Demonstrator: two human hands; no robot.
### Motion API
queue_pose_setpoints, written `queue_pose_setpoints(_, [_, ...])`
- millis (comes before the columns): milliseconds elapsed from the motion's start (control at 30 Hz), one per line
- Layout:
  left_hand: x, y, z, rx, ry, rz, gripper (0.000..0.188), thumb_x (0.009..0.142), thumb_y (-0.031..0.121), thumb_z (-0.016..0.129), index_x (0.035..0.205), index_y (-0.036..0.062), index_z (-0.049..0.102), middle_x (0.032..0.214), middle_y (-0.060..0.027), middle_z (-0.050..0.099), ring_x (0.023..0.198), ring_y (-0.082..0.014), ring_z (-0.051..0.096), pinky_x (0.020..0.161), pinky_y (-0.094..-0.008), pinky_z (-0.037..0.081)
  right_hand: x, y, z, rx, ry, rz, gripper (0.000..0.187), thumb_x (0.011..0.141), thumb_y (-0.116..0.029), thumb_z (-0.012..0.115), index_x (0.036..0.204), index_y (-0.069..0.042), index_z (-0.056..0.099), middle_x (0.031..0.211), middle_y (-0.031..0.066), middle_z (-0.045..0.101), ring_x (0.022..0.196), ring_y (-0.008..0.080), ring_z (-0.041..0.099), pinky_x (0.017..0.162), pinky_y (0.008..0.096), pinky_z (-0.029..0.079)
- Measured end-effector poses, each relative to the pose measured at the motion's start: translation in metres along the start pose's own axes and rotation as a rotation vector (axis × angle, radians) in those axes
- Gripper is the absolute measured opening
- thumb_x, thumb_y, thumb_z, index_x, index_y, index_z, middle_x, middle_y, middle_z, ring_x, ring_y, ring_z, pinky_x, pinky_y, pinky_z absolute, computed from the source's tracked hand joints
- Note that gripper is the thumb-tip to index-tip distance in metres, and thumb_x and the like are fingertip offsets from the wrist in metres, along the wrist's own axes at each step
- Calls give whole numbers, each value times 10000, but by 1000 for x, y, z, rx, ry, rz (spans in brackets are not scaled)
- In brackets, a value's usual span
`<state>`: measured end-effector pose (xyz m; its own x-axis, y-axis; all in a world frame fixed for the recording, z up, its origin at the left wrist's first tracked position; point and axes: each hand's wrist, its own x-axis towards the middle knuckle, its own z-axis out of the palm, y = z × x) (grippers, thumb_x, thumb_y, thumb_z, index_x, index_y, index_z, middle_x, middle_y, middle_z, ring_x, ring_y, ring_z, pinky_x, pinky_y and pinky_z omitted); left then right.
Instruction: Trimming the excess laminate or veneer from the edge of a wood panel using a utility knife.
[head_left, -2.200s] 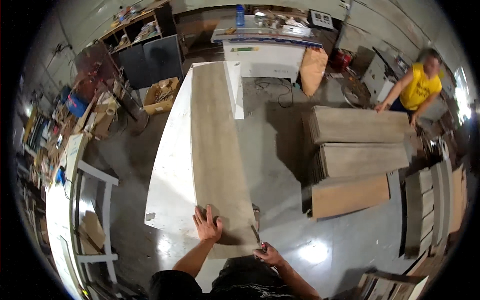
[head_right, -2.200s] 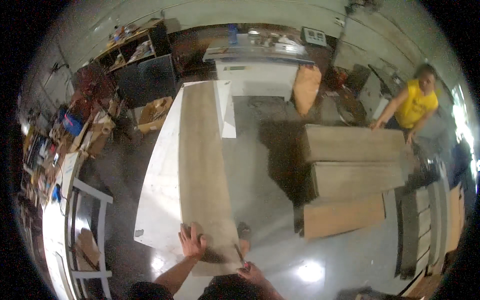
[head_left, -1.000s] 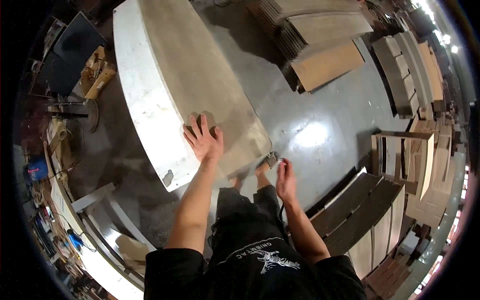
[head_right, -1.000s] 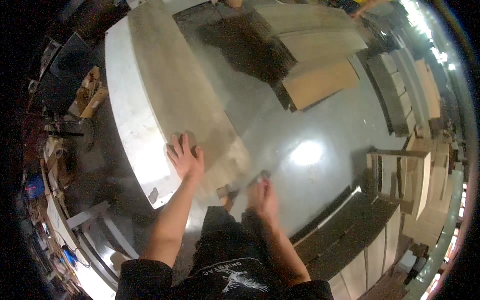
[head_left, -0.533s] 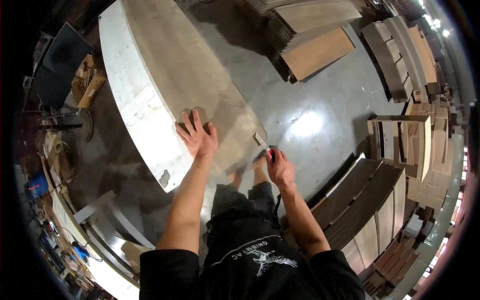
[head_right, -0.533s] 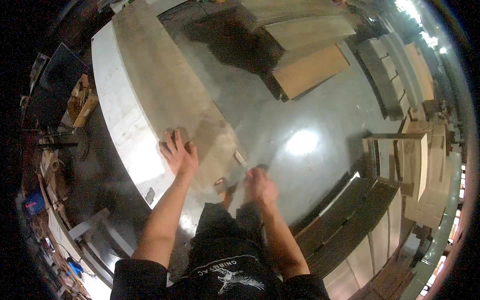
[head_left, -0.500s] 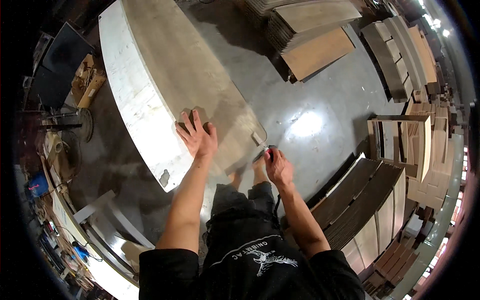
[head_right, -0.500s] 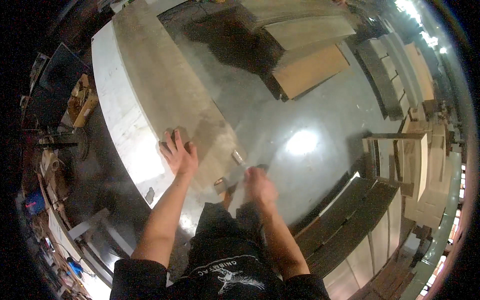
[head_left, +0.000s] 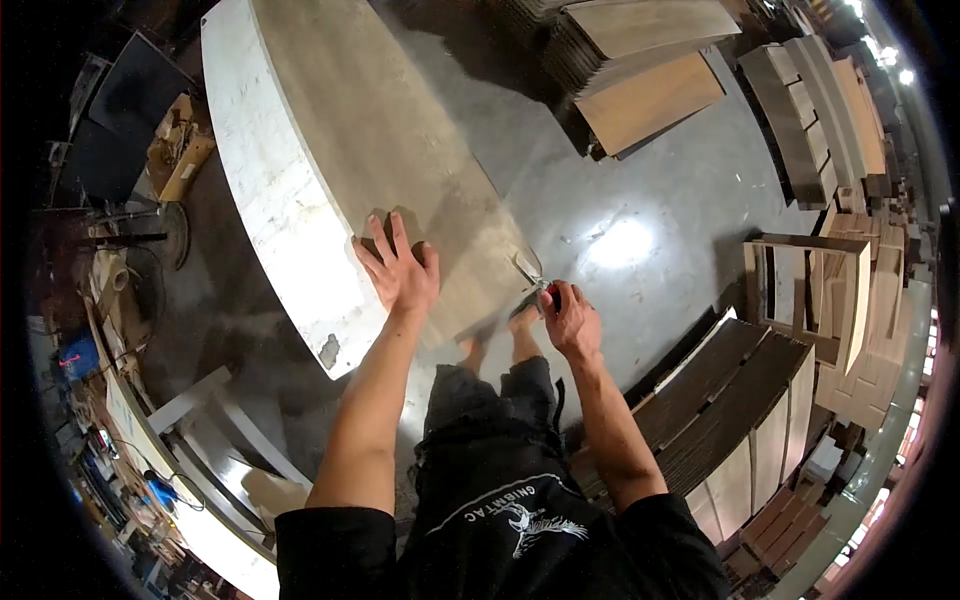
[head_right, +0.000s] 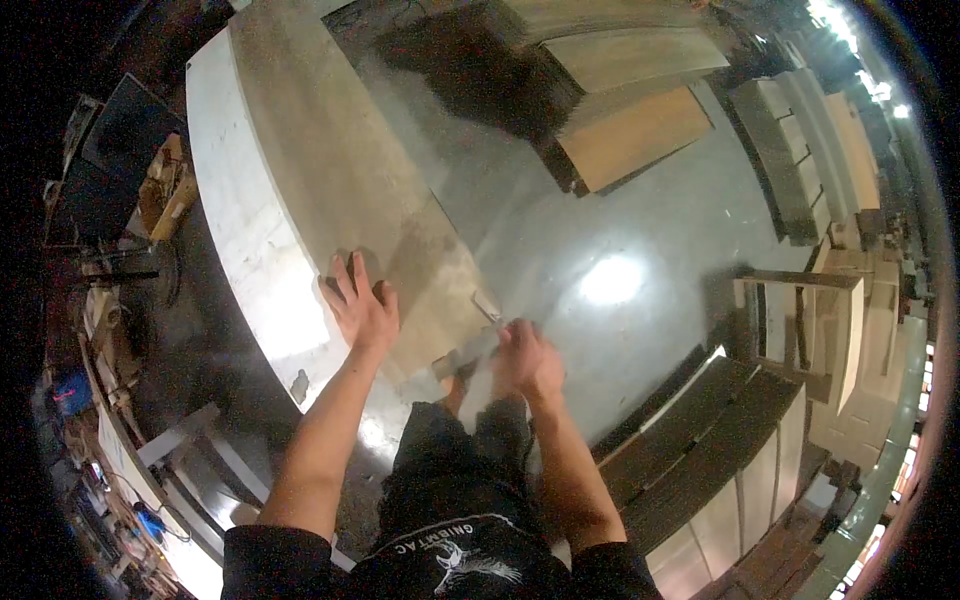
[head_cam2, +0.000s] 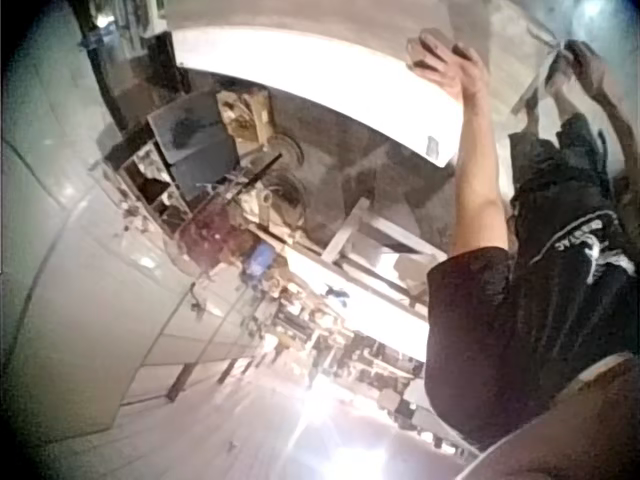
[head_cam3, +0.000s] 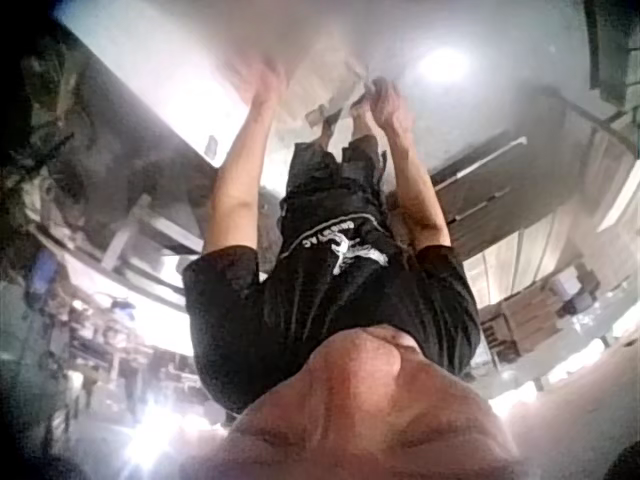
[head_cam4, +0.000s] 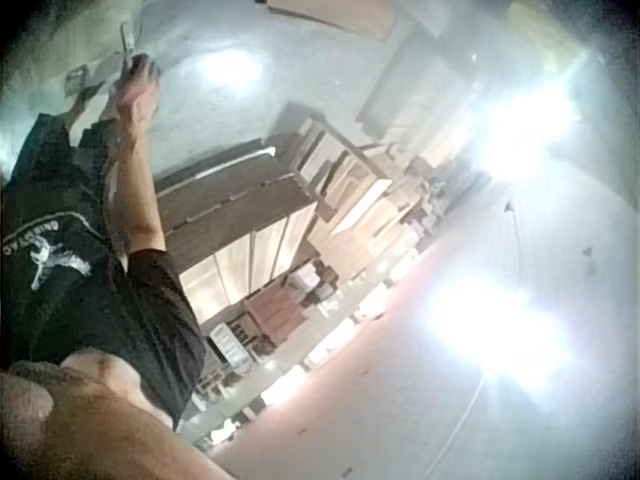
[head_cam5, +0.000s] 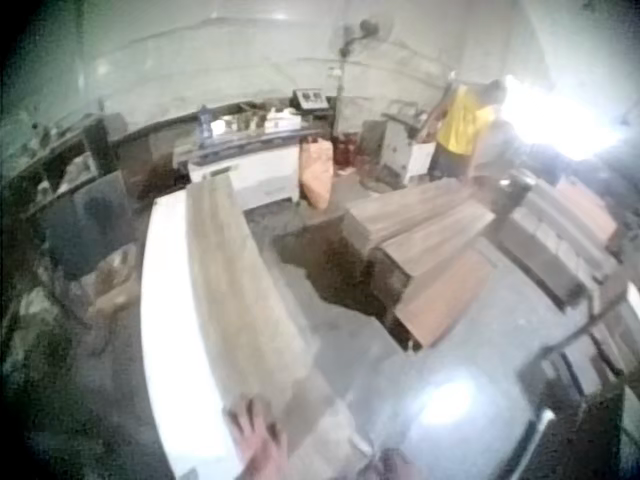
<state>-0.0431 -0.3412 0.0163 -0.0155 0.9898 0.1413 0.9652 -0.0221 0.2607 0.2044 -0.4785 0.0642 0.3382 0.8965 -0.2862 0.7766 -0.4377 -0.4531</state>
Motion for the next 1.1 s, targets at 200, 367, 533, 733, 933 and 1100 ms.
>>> queue_pose_setpoints(200, [-2, -1, 2, 9, -48, -29, 741, 918, 395, 580, 1588, 183, 343, 1658, -159, 208, 1446, -615, 169, 1123, -674, 360, -8, 11, -2, -81, -44, -17, 368, 1041, -435, 553, 1161, -102, 654, 1064, 138, 703, 944, 409, 682, 785, 482, 550])
queue_pose_setpoints(367, [-4, -5, 2, 17, -43, -26, 727, 918, 411, 568, 1577, 177, 368, 1660, -168, 215, 1438, -623, 181, 1109, -689, 355, -6, 26, -15, -23, -58, -46, 329, 1022, -391, 601, 1167, -101, 661, 1051, 140, 708, 919, 396, 695, 775, 462, 560])
queue_pose_setpoints(533, [-1, 2, -2, 94, -76, -17, 715, 940, 385, 553, 1587, 174, 333, 1654, -169, 219, 1448, -597, 183, 1143, -650, 342, 39, 23, -31, -94, -68, -264, 268, 994, -368, 624, 1135, -143, 660, 1005, 109, 704, 884, 356, 708, 748, 471, 577])
queue_pose_setpoints(733, [1, 0, 8, 87, -2, 1, 727, 908, 394, 569, 1576, 190, 369, 1650, -142, 243, 1442, -601, 199, 1146, -666, 329, 95, 22, -46, -23, -130, -382, 285, 995, -369, 621, 1099, -109, 674, 1000, 121, 715, 893, 367, 701, 757, 457, 568])
queue_pose_setpoints(933, [-2, 4, 2, 39, -92, -122, 711, 935, 384, 553, 1590, 220, 328, 1673, -106, 208, 1486, -549, 173, 1205, -630, 282, 59, 48, -55, 260, -177, -147, 331, 1004, -344, 638, 1123, -36, 619, 827, 169, 677, 791, 347, 681, 716, 407, 530])
queue_pose_setpoints(1100, [-5, 2, 9, 47, 74, -155, 659, 960, 408, 545, 1573, 241, 366, 1631, -181, 303, 1490, -472, 270, 1204, -638, 247, -20, 128, -43, 348, -378, 200, 341, 1011, -318, 615, 1163, -12, 608, 837, 175, 650, 795, 286, 634, 770, 388, 510])
